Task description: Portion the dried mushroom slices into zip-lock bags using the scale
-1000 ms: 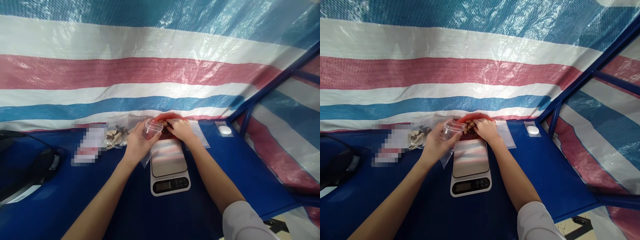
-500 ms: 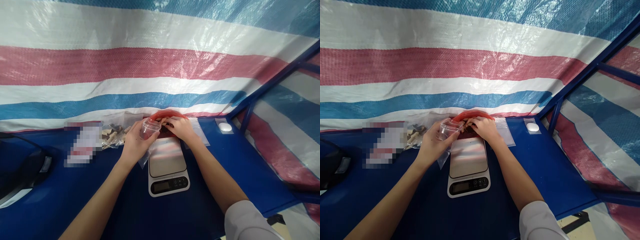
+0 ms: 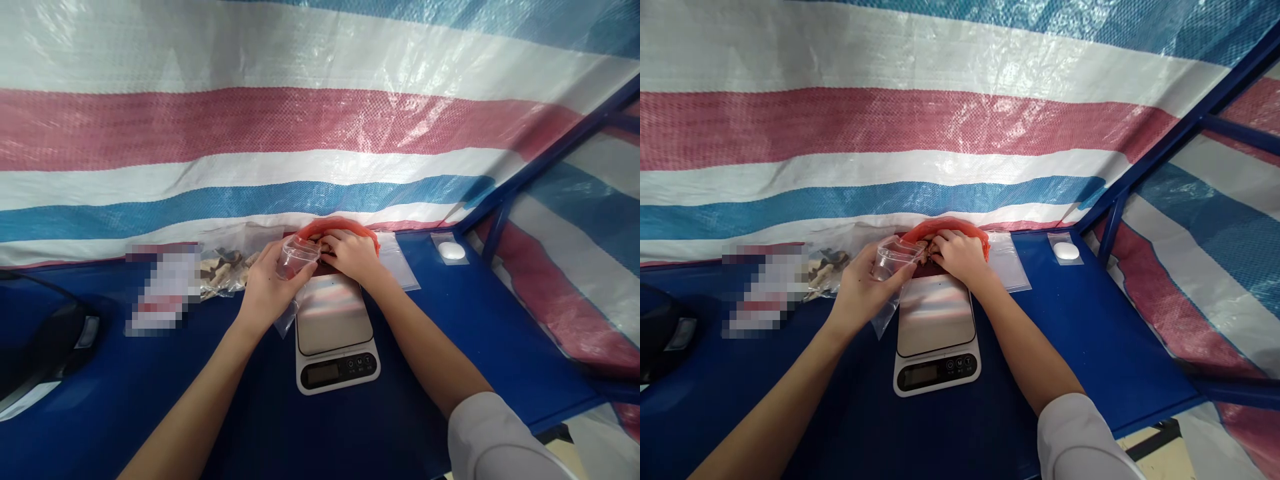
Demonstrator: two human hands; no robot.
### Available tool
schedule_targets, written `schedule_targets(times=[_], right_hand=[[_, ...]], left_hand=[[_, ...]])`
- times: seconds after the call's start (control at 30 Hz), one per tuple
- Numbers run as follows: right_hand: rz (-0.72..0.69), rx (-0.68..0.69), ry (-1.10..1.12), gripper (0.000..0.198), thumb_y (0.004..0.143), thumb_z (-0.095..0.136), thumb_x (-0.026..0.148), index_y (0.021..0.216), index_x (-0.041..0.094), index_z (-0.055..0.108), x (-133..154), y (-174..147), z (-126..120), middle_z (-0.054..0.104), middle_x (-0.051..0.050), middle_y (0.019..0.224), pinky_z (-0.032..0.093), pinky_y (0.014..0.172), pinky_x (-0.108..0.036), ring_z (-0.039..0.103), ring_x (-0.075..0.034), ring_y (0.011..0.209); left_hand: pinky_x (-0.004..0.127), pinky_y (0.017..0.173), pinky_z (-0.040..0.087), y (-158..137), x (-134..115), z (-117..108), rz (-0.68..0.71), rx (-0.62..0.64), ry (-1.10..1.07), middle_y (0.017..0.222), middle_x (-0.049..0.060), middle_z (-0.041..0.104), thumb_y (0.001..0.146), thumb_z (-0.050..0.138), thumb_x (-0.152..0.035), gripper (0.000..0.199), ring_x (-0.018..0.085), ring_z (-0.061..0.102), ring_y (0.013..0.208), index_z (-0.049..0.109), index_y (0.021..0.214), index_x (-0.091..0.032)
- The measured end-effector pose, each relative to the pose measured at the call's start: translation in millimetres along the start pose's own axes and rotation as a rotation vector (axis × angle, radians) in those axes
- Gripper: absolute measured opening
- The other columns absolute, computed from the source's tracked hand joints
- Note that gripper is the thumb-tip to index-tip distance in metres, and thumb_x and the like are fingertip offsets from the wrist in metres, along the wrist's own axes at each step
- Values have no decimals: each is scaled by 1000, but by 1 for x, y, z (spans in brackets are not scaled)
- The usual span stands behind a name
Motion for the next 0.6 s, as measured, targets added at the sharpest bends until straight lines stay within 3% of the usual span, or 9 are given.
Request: schedule_targets(times=[0.1,0.23,0.33,0.6], right_hand=[[-4,4,-17,36,100,49,38,128,25,67,3,2,4,70,-6,132,44,70,-33,64,-25,115],[28,15,-25,37,103,39,32,118,25,73,1,4,7,73,-5,127,44,70,-34,67,-24,108],[59,0,12,34,100,45,31,117,27,74,-4,4,3,75,-2,121,45,71,-34,69,-24,103],[89,-39,403,23,87,67,30,108,30,79,-22,4,-17,80,0,99,53,84,-32,72,-20,93]], left_hand=[[47,103,54,0,0,-1,-6,-2,7,118,7,72,83,75,-42,44,29,68,110,65,122,-25],[48,102,54,0,0,-1,-8,4,3,119,8,72,82,75,-43,45,30,68,111,66,122,-25],[49,103,53,1,1,0,-10,5,5,119,8,72,83,75,-43,44,30,67,112,66,122,-24],[45,100,54,0,4,1,2,2,-14,118,8,72,83,74,-42,44,29,67,114,66,122,-23]])
Point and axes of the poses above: each hand's wrist, its own y-axis towards the middle knuckle, its own z-axis out of the palm, x = y × z, the point moved 10 cm from there along y, towards the middle knuckle
